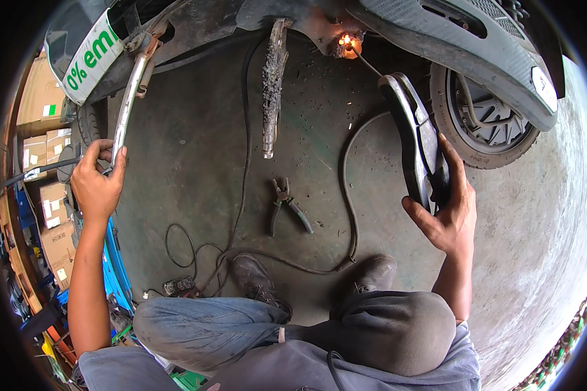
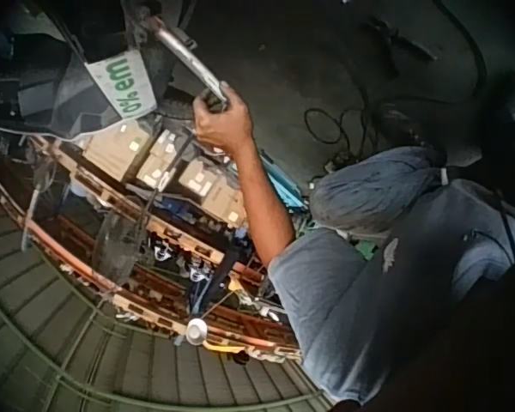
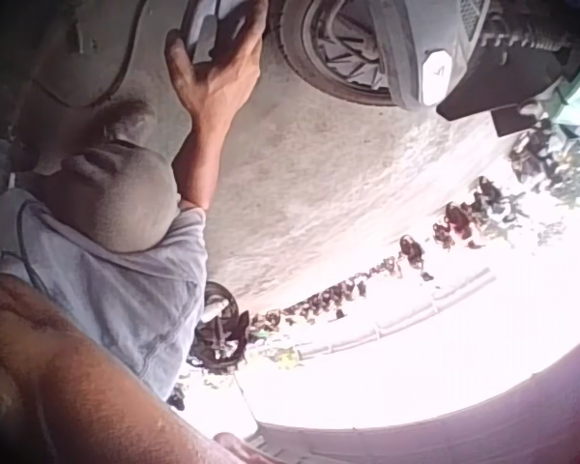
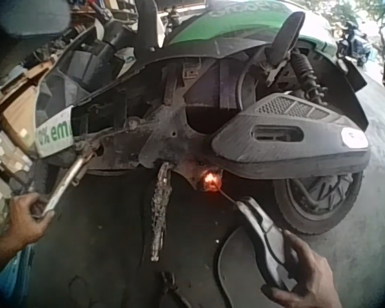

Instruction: The person performs welding on the underside frame of an electric scooter using a welding torch and then uses a power grinder to smooth the metal surface.

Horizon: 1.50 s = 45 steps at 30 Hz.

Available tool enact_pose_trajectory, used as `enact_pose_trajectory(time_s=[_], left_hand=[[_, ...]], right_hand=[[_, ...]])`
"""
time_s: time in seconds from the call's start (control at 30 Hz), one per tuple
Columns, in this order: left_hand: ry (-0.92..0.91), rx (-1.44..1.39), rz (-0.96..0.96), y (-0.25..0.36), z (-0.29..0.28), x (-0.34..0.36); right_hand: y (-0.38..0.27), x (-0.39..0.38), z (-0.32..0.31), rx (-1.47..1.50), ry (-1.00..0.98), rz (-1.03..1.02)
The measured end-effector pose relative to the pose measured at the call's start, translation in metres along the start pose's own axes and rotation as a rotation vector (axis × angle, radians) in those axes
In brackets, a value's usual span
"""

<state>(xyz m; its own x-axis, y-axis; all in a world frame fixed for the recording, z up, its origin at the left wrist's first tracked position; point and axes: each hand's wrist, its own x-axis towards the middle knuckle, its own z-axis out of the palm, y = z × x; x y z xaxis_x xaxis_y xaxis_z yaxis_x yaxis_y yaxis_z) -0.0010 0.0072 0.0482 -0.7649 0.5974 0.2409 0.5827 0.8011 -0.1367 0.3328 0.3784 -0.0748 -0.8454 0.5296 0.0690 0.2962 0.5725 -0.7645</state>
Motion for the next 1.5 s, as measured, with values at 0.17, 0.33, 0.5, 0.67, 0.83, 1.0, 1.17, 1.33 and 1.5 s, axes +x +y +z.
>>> enact_pose_trajectory(time_s=[0.17, 0.33, 0.5, 0.67, 0.83, 1.0, 1.17, 1.33, 1.5], left_hand=[[0.019, -0.005, 0.013, -0.001, 0.001, 0.0], [0.012, 0.012, 0.007, -0.001, 0.001, 0.0], [0.017, 0.001, 0.008, -0.002, 0.001, -0.001], [0.006, -0.008, -0.006, 0.001, 0.001, 0.001], [0.019, -0.003, 0.006, 0.001, 0.001, 0.0], [0.015, 0.007, 0.001, -0.002, 0.001, -0.001], [0.002, 0.013, -0.007, -0.001, 0.002, 0.0], [0.02, -0.002, 0.019, -0.002, 0.001, -0.001], [0.008, 0.0, -0.003, -0.002, 0.002, -0.001]], right_hand=[[0.0, 0.0, -0.001, 0.001, -0.01, 0.01], [0.0, 0.001, 0.0, 0.004, -0.008, -0.008], [-0.002, 0.0, -0.001, 0.026, -0.021, 0.048], [-0.003, 0.001, 0.0, 0.061, -0.033, 0.09], [-0.005, 0.001, -0.001, 0.061, -0.034, 0.089], [-0.005, 0.001, 0.004, 0.058, -0.024, 0.05], [0.005, 0.0, 0.004, 0.106, 0.057, -0.019], [0.004, 0.001, 0.007, 0.061, 0.032, -0.036], [0.0, 0.001, 0.008, 0.064, -0.011, 0.034]])
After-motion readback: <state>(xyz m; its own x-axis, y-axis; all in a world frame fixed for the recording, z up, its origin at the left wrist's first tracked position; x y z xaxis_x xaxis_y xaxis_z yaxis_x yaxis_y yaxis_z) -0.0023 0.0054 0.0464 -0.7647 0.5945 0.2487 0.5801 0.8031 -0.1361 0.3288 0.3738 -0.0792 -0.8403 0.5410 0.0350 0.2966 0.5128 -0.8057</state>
